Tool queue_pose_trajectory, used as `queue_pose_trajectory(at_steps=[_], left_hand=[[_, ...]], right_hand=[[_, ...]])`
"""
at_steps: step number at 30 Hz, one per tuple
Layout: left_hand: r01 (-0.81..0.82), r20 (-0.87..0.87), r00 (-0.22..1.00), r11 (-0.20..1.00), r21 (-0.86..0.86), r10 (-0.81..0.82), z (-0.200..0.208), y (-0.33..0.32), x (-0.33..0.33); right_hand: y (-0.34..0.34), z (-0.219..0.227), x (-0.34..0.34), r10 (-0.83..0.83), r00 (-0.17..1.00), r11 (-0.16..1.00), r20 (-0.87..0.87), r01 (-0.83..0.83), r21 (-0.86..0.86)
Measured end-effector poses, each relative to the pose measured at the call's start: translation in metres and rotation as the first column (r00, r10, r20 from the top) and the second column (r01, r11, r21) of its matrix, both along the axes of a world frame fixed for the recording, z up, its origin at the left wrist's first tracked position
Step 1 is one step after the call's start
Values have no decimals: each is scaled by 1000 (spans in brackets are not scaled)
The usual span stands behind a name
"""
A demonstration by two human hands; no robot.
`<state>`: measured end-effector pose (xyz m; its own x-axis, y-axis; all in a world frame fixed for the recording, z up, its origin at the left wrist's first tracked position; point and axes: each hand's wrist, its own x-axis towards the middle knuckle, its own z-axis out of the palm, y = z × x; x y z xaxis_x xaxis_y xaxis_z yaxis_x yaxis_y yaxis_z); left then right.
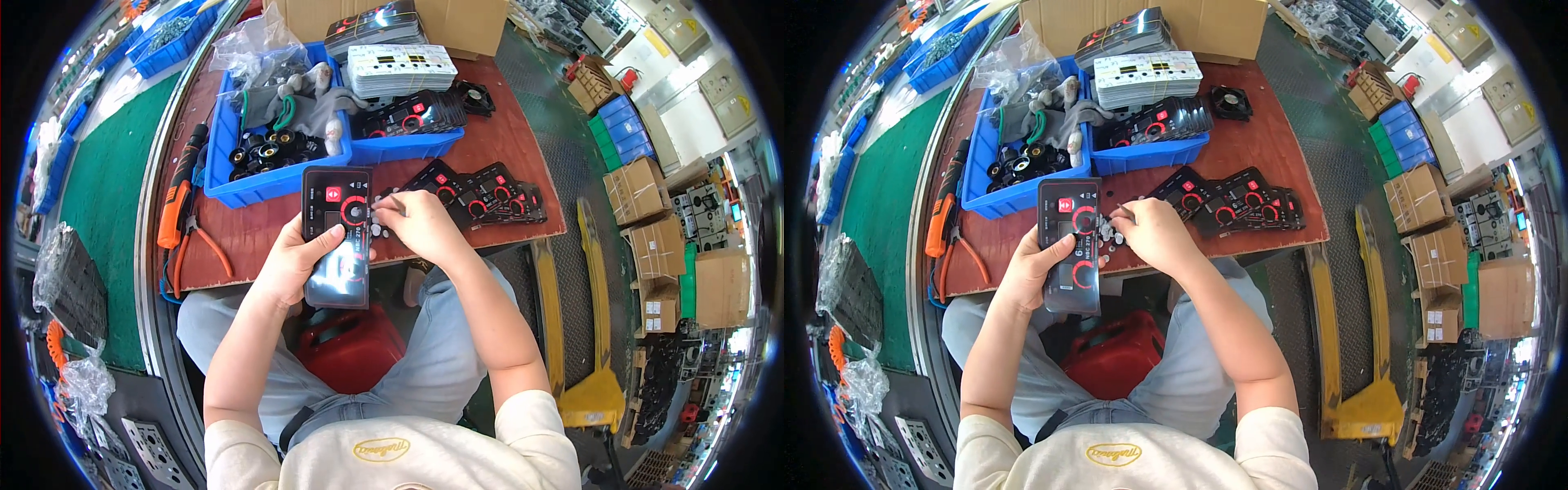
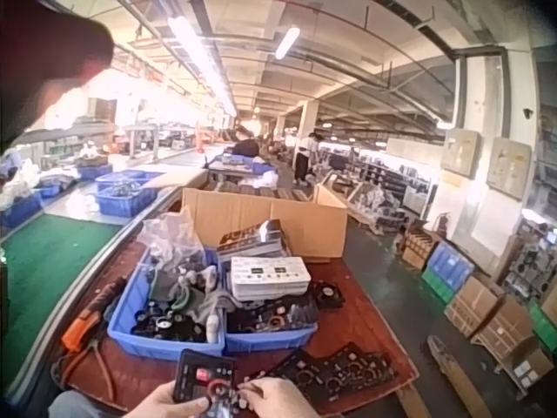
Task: Assembling internal plastic components and buttons into a handheld electronic module casing.
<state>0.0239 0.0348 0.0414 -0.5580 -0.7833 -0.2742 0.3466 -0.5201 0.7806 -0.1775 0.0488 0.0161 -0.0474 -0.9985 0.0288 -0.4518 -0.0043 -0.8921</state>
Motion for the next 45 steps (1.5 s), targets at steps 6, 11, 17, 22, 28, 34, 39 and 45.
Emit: queue_pose_trajectory(at_steps=[6,11,17,22,28,34,39,45], left_hand=[[-24,46,999,1000,5,23,-9,-3,9],[-72,123,989,996,-49,78,-24,-11,19],[-111,110,986,988,-103,122,-29,-14,13],[-99,110,988,993,-62,106,-27,-13,5],[39,147,989,989,-140,-18,-41,-5,4],[-88,94,991,992,-90,97,-43,-6,7],[-120,79,989,989,-82,127,-47,-8,9],[-158,52,986,987,-40,160,-48,-9,15]], right_hand=[[-12,-1,9,-15,972,1000,-235,15,-2],[-15,-4,7,38,995,997,-87,-32,76],[-4,15,14,112,960,953,256,-177,247],[-2,16,13,94,903,943,418,-215,254],[-1,9,10,60,941,991,333,-97,95],[12,8,13,-68,978,988,-199,39,-146],[9,14,1,-3,925,931,379,141,-336],[19,7,-16,36,884,831,466,233,-506]])
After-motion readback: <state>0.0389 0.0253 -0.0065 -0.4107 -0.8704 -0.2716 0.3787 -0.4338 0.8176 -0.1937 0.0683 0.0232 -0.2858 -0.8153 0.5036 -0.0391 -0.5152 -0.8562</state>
